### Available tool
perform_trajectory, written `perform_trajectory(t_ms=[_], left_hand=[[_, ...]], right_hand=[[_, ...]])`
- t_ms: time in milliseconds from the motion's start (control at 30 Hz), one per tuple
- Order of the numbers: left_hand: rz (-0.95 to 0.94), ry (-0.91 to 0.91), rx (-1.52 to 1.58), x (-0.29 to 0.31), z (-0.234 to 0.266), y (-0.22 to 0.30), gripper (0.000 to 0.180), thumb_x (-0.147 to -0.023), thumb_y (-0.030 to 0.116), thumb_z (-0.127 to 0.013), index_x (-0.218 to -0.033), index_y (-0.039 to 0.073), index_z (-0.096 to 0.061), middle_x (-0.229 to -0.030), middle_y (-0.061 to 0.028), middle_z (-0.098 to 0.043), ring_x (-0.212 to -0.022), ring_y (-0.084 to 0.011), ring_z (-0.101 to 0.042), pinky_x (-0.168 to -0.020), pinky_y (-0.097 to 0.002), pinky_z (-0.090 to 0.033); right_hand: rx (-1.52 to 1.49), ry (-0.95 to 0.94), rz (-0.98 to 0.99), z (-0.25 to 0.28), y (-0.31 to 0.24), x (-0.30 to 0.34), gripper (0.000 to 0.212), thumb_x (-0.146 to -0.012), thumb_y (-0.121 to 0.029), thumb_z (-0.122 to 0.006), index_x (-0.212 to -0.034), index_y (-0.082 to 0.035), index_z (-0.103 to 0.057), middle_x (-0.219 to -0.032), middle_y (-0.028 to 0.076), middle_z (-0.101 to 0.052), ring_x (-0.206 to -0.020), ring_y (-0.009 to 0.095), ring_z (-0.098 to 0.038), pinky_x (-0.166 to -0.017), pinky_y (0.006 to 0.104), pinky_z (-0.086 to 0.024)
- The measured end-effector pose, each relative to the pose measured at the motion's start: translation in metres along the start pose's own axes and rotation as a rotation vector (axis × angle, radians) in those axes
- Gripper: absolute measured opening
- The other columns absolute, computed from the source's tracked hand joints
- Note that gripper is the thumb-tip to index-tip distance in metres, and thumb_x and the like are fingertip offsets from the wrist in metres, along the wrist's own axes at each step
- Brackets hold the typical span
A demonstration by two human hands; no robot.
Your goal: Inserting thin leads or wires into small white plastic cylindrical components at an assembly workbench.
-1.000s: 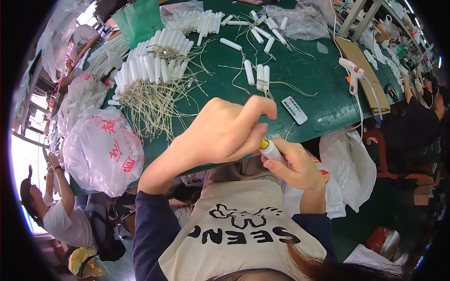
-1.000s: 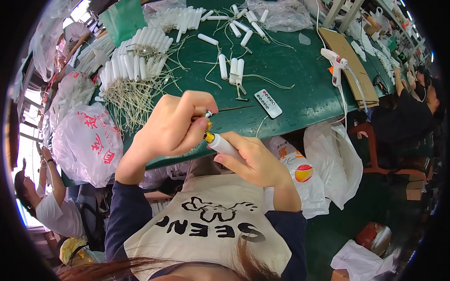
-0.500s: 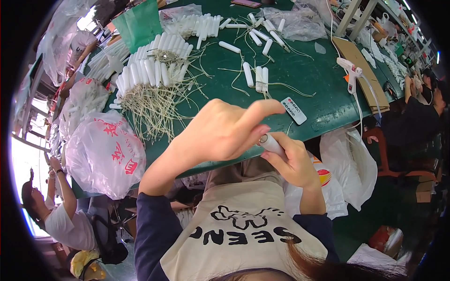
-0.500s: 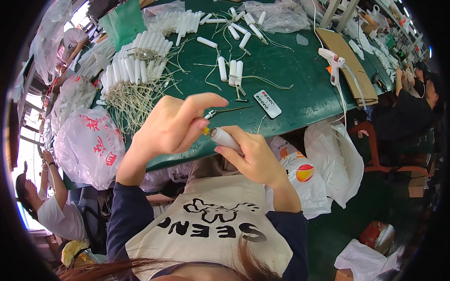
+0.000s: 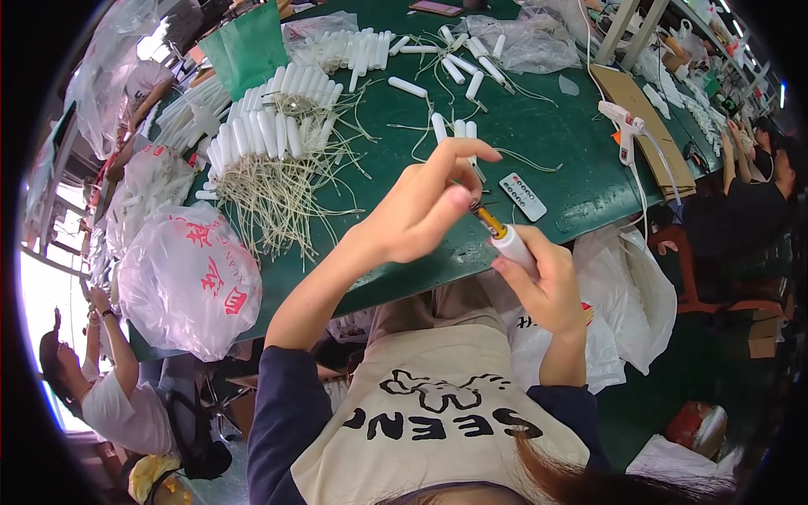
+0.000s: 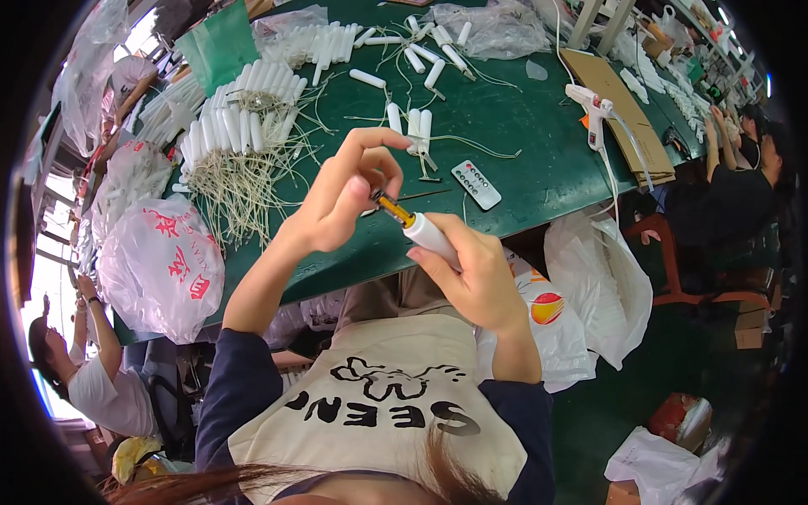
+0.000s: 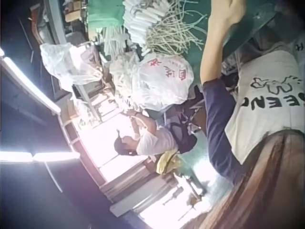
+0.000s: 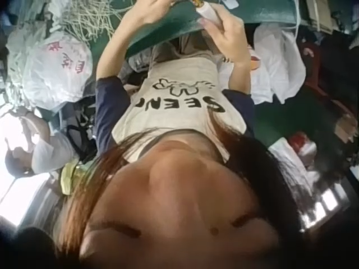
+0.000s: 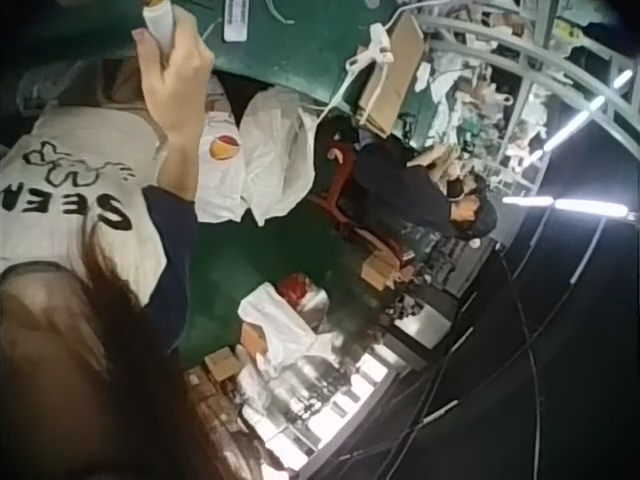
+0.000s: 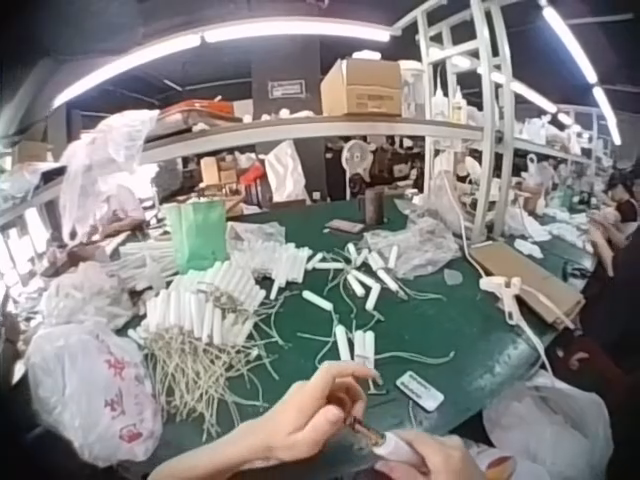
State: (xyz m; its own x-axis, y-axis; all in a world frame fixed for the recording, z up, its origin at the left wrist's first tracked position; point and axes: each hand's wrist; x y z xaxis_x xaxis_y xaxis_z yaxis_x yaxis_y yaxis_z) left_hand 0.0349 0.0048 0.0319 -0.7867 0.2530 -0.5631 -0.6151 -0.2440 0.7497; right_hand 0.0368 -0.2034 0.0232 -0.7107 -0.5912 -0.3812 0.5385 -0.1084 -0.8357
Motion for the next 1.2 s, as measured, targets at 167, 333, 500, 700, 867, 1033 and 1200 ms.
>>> perform_trajectory(t_ms=[167,333,500,700,867,1033,1200], left_hand=[[0.110,-0.083,0.158,0.001,-0.010,-0.016,0.048,-0.097,0.043,-0.031,-0.121,0.003,-0.040,-0.077,-0.0041,-0.049,-0.058,-0.0064,-0.036,-0.051,-0.0208,-0.030],[0.332,0.042,-0.182,-0.007,-0.009,-0.014,0.024,-0.092,0.015,-0.051,-0.113,0.005,-0.049,-0.079,-0.0080,-0.057,-0.065,-0.0165,-0.053,-0.060,-0.0294,-0.043],[0.178,-0.093,-0.692,0.014,-0.009,-0.068,0.016,-0.081,0.019,-0.065,-0.087,0.004,-0.061,-0.083,-0.0094,-0.062,-0.086,-0.0290,-0.056,-0.075,-0.0397,-0.045],[0.233,-0.258,-0.796,0.019,-0.019,-0.089,0.016,-0.078,0.019,-0.066,-0.085,0.005,-0.062,-0.081,-0.0094,-0.061,-0.082,-0.0285,-0.059,-0.072,-0.0399,-0.047],[0.213,-0.266,-0.739,0.018,-0.018,-0.081,0.014,-0.079,0.017,-0.064,-0.087,0.005,-0.063,-0.080,-0.0122,-0.062,-0.076,-0.0285,-0.061,-0.066,-0.0385,-0.048],[0.559,-0.216,-0.161,0.004,-0.002,-0.046,0.015,-0.086,0.015,-0.061,-0.091,0.001,-0.063,-0.079,-0.0066,-0.064,-0.069,-0.0162,-0.061,-0.064,-0.0279,-0.048],[0.739,-0.203,0.598,0.000,-0.006,-0.006,0.018,-0.086,0.014,-0.065,-0.094,-0.001,-0.059,-0.074,-0.0017,-0.060,-0.067,-0.0064,-0.056,-0.062,-0.0202,-0.045]], right_hand=[[-0.049,0.001,-0.015,-0.008,0.013,-0.005,0.022,-0.085,-0.011,-0.062,-0.102,0.002,-0.057,-0.079,0.006,-0.061,-0.066,0.011,-0.054,-0.061,0.0228,-0.042],[-0.121,0.006,-0.041,-0.003,0.025,-0.005,0.022,-0.087,-0.013,-0.061,-0.102,0.003,-0.056,-0.074,0.002,-0.058,-0.059,0.007,-0.048,-0.054,0.0203,-0.037],[-0.667,0.144,0.227,0.020,0.000,0.009,0.041,-0.087,-0.031,-0.064,-0.105,0.002,-0.050,-0.064,0.003,-0.048,-0.041,0.007,-0.036,-0.036,0.0209,-0.027],[-0.926,-0.203,0.601,0.059,-0.035,0.022,0.038,-0.086,-0.034,-0.064,-0.096,-0.005,-0.041,-0.056,0.004,-0.051,-0.038,0.013,-0.049,-0.031,0.0222,-0.039],[-1.140,-0.431,0.381,0.061,-0.009,0.025,0.035,-0.086,-0.029,-0.066,-0.092,0.000,-0.047,-0.057,0.009,-0.053,-0.035,0.012,-0.042,-0.031,0.0235,-0.036],[-0.642,-0.405,-0.039,0.043,0.027,0.015,0.036,-0.082,-0.023,-0.069,-0.099,0.007,-0.060,-0.070,0.004,-0.058,-0.054,0.007,-0.048,-0.045,0.0209,-0.036],[-0.315,-0.387,-0.369,0.011,0.040,0.004,0.024,-0.085,-0.018,-0.064,-0.103,-0.002,-0.063,-0.086,0.002,-0.062,-0.075,0.006,-0.052,-0.065,0.0220,-0.041]])
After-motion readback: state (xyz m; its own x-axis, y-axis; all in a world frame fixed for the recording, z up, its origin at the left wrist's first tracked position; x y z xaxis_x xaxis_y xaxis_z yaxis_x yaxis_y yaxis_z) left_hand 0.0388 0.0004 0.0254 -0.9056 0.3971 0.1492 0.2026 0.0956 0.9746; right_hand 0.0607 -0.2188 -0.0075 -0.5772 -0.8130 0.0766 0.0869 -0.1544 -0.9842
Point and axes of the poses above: each hand's wrist, its own x-axis away from the middle knuckle, its own z-axis out of the back of the hand, y = z × x
